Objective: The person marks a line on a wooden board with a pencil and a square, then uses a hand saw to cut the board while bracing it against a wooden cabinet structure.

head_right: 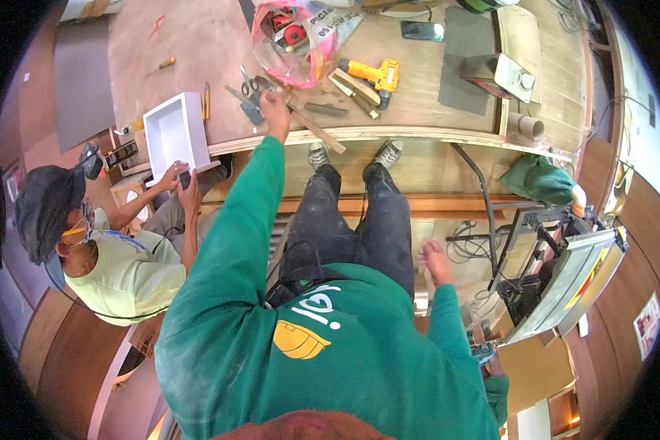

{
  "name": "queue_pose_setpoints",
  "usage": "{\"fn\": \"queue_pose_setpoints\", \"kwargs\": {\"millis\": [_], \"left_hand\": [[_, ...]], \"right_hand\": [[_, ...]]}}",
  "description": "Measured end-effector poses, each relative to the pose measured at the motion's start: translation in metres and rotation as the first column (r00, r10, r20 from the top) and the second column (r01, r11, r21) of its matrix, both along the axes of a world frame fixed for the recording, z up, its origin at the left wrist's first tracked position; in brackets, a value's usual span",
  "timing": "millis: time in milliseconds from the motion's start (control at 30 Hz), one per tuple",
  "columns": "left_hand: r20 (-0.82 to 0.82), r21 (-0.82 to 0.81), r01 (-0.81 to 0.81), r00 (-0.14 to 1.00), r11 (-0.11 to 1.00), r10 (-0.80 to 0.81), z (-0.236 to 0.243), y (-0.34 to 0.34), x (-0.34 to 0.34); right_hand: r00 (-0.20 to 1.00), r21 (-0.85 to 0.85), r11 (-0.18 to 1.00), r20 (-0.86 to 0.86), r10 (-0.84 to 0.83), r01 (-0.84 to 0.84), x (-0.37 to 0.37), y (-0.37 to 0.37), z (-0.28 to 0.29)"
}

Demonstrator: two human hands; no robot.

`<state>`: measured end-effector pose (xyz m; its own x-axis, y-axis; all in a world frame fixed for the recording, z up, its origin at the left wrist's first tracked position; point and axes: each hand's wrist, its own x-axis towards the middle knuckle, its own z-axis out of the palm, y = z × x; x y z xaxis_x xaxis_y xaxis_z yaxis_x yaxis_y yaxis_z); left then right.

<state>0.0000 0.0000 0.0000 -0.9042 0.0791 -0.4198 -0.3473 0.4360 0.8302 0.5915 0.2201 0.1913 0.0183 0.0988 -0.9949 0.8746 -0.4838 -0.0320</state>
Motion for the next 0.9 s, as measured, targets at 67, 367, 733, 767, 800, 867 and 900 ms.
{"fn": "queue_pose_setpoints", "kwargs": {"millis": [67, 367, 733, 767, 800, 867, 900], "left_hand": [[0.013, -0.131, -0.186, 0.982, 0.974, 0.189, 0.045, 0.011, -0.015], [0.538, 0.148, -0.392, 0.802, 0.908, 0.258, -0.091, 0.030, -0.093], [0.316, 0.513, -0.199, 0.948, 0.835, 0.032, 0.036, 0.069, -0.086], [0.328, 0.540, -0.199, 0.945, 0.818, 0.013, 0.032, 0.068, -0.084], [0.370, 0.569, -0.222, 0.929, 0.792, -0.005, 0.035, 0.068, -0.083], [0.397, 0.582, -0.240, 0.918, 0.777, -0.015, 0.030, 0.062, -0.081], [0.413, 0.591, -0.247, 0.910, 0.768, -0.025, 0.028, 0.060, -0.080]], "right_hand": [[0.983, -0.034, 0.993, -0.139, -0.117, 0.113, -0.044, -0.053, 0.023], [0.786, 0.292, 0.782, -0.132, 0.604, -0.551, -0.178, -0.045, -0.028], [0.529, 0.611, 0.622, -0.359, 0.769, -0.489, -0.380, 0.011, -0.100], [0.457, 0.626, 0.573, -0.358, 0.814, -0.530, -0.400, 0.008, -0.106], [0.385, 0.640, 0.522, -0.355, 0.852, -0.564, -0.417, 0.003, -0.116], [0.300, 0.712, 0.417, -0.294, 0.908, -0.565, -0.444, -0.011, -0.140], [0.262, 0.745, 0.363, -0.257, 0.930, -0.560, -0.454, -0.016, -0.154]]}}
